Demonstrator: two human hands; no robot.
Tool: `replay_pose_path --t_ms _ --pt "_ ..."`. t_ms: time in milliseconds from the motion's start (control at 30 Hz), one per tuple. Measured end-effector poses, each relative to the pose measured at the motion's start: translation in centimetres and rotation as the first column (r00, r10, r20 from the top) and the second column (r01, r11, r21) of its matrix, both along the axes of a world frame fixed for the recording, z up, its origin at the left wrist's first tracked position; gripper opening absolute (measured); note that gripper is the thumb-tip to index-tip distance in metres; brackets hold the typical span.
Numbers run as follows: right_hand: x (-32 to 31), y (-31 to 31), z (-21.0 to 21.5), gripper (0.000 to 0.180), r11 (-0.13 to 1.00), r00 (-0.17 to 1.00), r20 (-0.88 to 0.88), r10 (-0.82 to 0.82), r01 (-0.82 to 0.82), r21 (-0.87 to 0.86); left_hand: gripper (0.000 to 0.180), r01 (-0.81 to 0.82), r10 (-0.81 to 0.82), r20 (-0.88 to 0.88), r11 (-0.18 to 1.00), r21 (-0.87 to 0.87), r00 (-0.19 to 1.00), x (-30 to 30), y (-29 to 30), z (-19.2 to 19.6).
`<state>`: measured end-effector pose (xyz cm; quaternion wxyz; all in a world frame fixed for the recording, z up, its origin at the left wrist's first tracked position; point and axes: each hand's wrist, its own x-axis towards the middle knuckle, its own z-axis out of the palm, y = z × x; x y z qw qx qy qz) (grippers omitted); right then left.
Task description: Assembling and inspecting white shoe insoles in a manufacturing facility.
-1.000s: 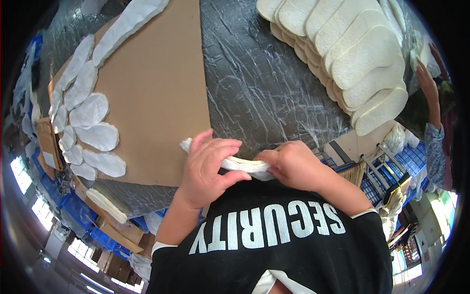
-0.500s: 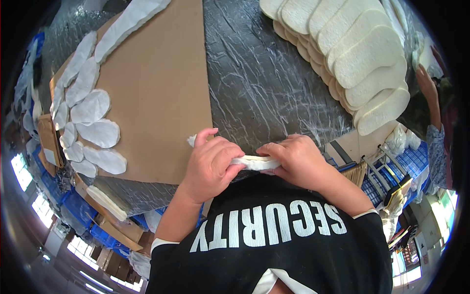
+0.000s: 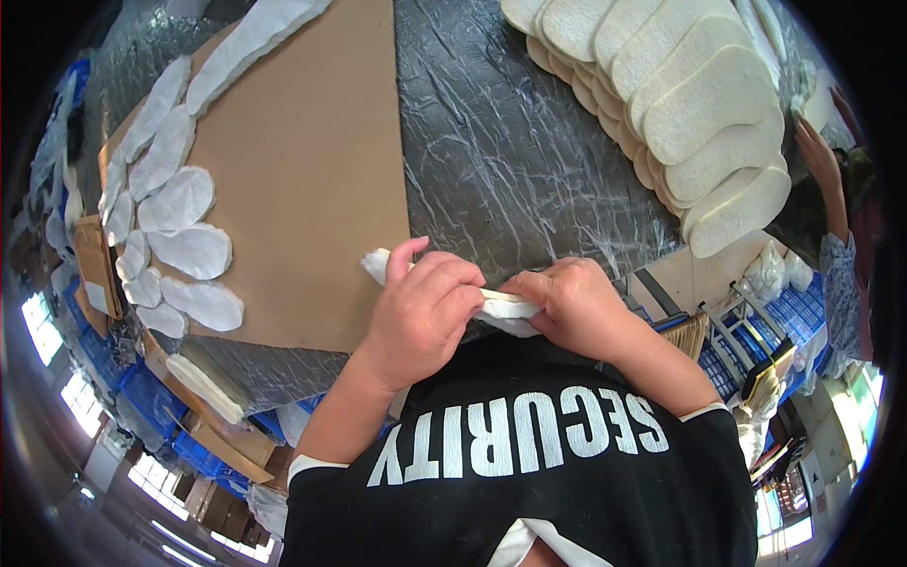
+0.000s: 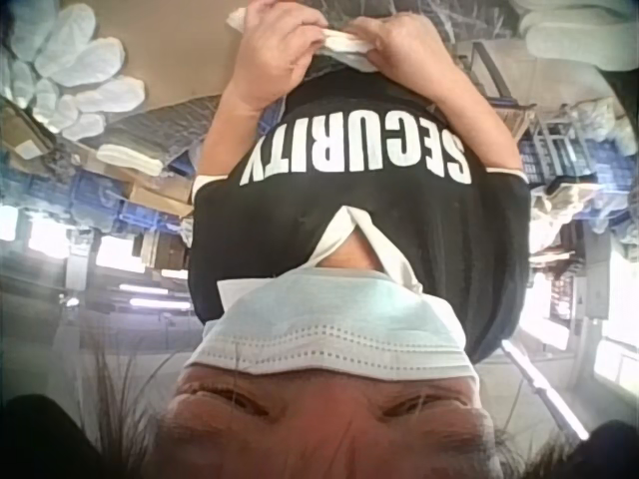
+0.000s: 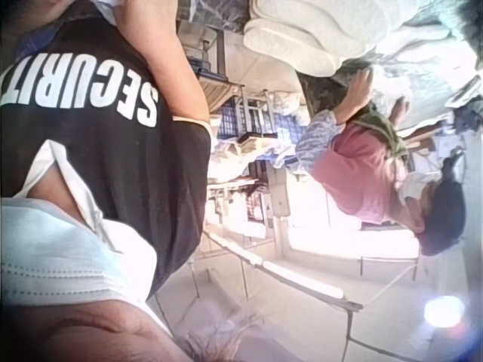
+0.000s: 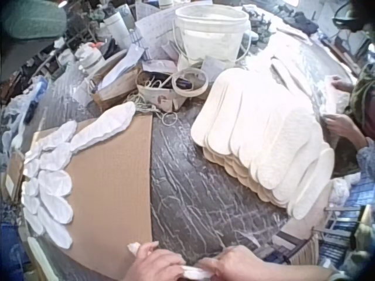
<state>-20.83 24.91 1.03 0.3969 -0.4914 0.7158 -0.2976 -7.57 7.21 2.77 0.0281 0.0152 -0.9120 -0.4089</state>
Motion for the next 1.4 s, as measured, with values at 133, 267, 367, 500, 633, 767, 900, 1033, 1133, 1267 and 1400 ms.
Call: replay_pose_path --t_ms 133,267,367,500,633,767,900,1033,1133,1267,1400 --pt "0.1 0.0 0.0 0.026 1.000 0.999 0.032 -0.012 0.012 0.014 0.019 -0.022 0.022 0.004 0.999 0.036 1.000 0.5 0.6 -0.6" --pt "-0.4 -0.5 0.9 0.020 1.000 0.999 0.044 -0.010 0.010 0.005 0.016 -0.104 0.103 0.009 0.994 0.042 0.995 0.4 1.1 -0.7" --pt "-0.3 -0.4 0.3 0.016 1.000 1.000 0.020 -0.008 0.008 -0.015 0.019 -0.097 0.098 -0.018 0.993 0.073 0.995 0.7 0.8 -1.4" --pt "-0.5 -0.1 -0.1 0.014 0.996 0.999 -0.032 -0.015 0.012 -0.085 0.033 -0.212 0.208 0.078 0.976 0.048 0.975 -0.1 -0.3 0.0" --pt "-0.6 0.3 -0.5 0.013 0.988 0.998 -0.058 -0.030 0.021 -0.155 0.042 -0.082 0.089 0.163 0.995 -0.053 0.983 0.3 -1.8 -0.2" --pt "-0.7 0.2 -0.5 0.015 0.992 0.999 -0.050 -0.015 0.009 -0.129 0.032 -0.064 0.065 0.073 0.998 -0.009 0.995 0.2 -1.4 -0.9" --pt "-1.2 -0.2 -0.5 0.011 0.994 0.999 -0.023 -0.032 0.029 -0.101 0.016 -0.054 0.050 0.071 0.997 0.055 0.996 -0.6 -1.4 -1.6" --pt "-1.2 -0.3 -0.3 0.016 0.997 0.989 -0.131 -0.071 0.074 0.023 0.012 -0.084 0.082 0.040 0.994 0.063 0.996 -1.4 -0.9 -2.5" --pt "-1.0 -0.9 -0.4 0.017 0.985 0.976 -0.136 -0.172 0.169 -0.035 0.012 -0.089 0.085 0.062 0.993 0.077 0.995 -1.7 -0.8 -3.1" --pt "-1.0 -1.0 -1.4 0.017 0.984 0.973 -0.159 -0.167 0.174 0.032 0.012 -0.171 0.173 -0.013 0.982 0.080 0.985 -1.6 -0.8 -4.1" --pt "-1.2 -1.0 -1.3 0.017 0.984 0.970 -0.176 -0.168 0.175 0.025 0.016 -0.289 0.303 -0.006 0.916 0.279 0.953 -1.3 -1.3 -4.1"
